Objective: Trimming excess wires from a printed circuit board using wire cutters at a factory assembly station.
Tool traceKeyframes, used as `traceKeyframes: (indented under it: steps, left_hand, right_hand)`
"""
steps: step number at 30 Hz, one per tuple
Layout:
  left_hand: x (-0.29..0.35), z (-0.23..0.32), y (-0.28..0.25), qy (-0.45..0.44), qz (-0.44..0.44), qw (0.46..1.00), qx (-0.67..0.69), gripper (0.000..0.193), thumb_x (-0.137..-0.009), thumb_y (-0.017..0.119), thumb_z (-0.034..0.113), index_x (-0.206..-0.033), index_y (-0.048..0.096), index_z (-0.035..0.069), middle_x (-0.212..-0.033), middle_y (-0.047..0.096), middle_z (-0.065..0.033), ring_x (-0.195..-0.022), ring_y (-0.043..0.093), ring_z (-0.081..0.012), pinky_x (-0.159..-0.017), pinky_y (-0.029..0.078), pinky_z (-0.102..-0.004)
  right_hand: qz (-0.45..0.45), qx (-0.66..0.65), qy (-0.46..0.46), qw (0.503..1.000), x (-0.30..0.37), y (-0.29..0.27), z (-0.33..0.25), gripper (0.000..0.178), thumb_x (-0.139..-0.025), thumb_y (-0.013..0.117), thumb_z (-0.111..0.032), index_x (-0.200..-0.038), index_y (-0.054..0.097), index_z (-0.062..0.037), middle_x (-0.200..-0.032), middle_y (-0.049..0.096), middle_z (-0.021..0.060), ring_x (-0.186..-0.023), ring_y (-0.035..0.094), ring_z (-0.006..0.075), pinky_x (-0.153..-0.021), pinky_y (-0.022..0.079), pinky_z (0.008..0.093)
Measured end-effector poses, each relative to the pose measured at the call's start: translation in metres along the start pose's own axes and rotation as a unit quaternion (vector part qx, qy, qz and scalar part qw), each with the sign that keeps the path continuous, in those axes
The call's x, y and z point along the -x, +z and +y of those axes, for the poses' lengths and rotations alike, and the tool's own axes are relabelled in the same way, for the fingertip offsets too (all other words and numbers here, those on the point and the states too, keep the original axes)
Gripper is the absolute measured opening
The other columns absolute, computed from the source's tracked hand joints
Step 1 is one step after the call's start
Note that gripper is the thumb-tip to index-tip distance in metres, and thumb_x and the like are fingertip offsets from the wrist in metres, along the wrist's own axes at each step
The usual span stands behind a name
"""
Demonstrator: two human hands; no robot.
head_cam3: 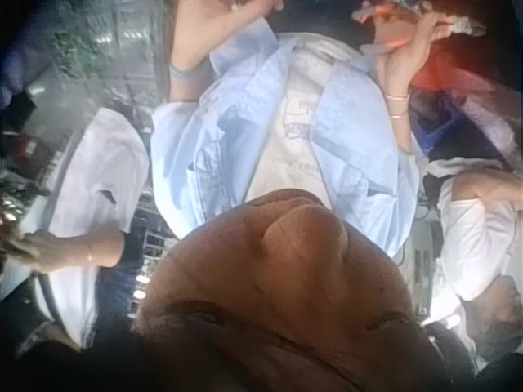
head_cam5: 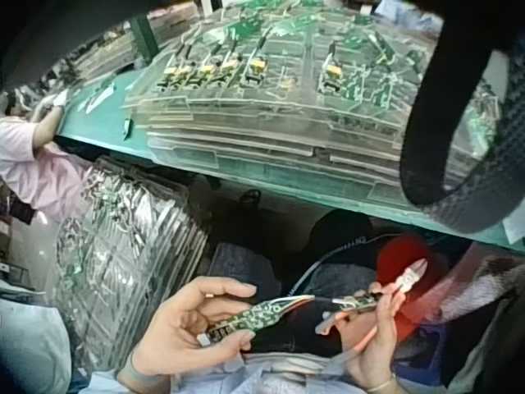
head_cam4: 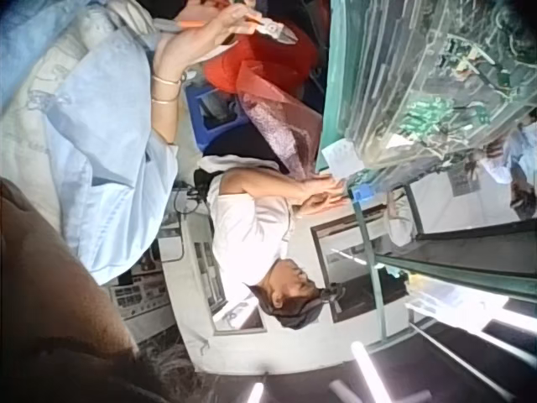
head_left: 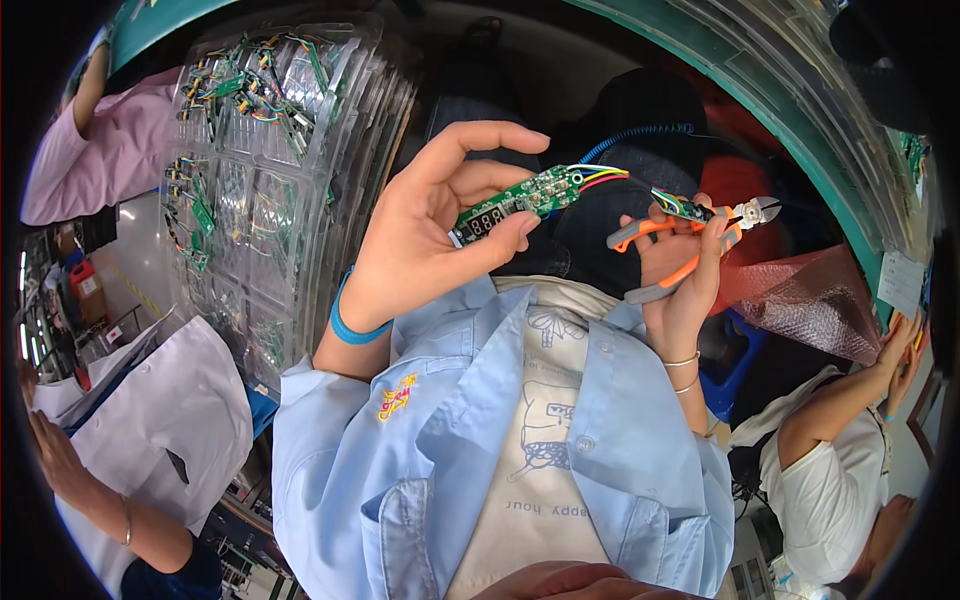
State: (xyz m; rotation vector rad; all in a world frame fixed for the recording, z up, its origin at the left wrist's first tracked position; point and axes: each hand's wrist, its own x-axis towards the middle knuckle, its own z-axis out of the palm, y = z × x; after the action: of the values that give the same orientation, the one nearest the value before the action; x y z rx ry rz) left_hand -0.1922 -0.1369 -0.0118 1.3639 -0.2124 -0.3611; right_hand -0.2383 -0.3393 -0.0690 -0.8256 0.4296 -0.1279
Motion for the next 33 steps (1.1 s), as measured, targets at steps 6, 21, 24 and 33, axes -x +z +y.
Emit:
traceKeyframes:
  steps: [6, 21, 24, 33]
  left_hand:
    - [-0.002, -0.001, 0.001, 0.017, 0.002, 1.0, -0.015, 0.044, -0.068, 0.053, -0.012, -0.109, 0.042, -0.003, -0.095, 0.055, -0.0132, -0.081, 0.055, -0.0136, -0.072, 0.044, -0.0206]
    - [-0.01, -0.006, -0.008, -0.096, -0.081, 0.987, 0.102, 0.037, -0.071, 0.05, -0.007, -0.108, 0.045, -0.009, -0.091, 0.057, -0.0175, -0.066, 0.055, -0.0117, -0.041, 0.032, -0.0101]
    - [-0.009, -0.005, -0.007, -0.12, -0.084, 0.982, 0.117, 0.034, -0.072, 0.048, -0.008, -0.107, 0.047, -0.007, -0.084, 0.058, -0.0141, -0.067, 0.054, -0.0096, -0.052, 0.038, -0.0115]
    - [-0.012, -0.009, 0.006, 0.008, -0.069, 0.958, -0.278, 0.046, -0.068, 0.06, 0.007, -0.112, 0.047, 0.0, -0.092, 0.057, -0.0108, -0.067, 0.049, -0.0108, -0.063, 0.037, -0.0213]
  right_hand:
    - [-0.006, -0.003, -0.004, 1.0, -0.002, -0.002, 0.001, 0.025, -0.087, 0.043, -0.031, -0.102, 0.041, -0.011, -0.09, 0.049, 0.0043, -0.083, 0.049, 0.0162, -0.078, 0.041, 0.0429]
    - [-0.155, -0.001, -0.173, 0.973, -0.007, -0.016, -0.008, 0.033, -0.083, 0.044, -0.044, -0.093, 0.04, -0.0131, -0.087, 0.044, 0.0047, -0.08, 0.043, 0.0192, -0.078, 0.04, 0.04]
    - [-0.192, -0.004, -0.181, 0.965, -0.009, -0.019, -0.012, 0.032, -0.083, 0.042, -0.044, -0.093, 0.04, -0.0134, -0.086, 0.044, 0.0047, -0.08, 0.043, 0.019, -0.078, 0.04, 0.0402]
    - [-0.076, 0.044, -0.148, 0.985, 0.001, -0.014, -0.017, 0.025, -0.084, 0.046, -0.032, -0.093, 0.04, -0.0096, -0.08, 0.045, 0.0065, -0.075, 0.046, 0.0179, -0.075, 0.043, 0.0368]
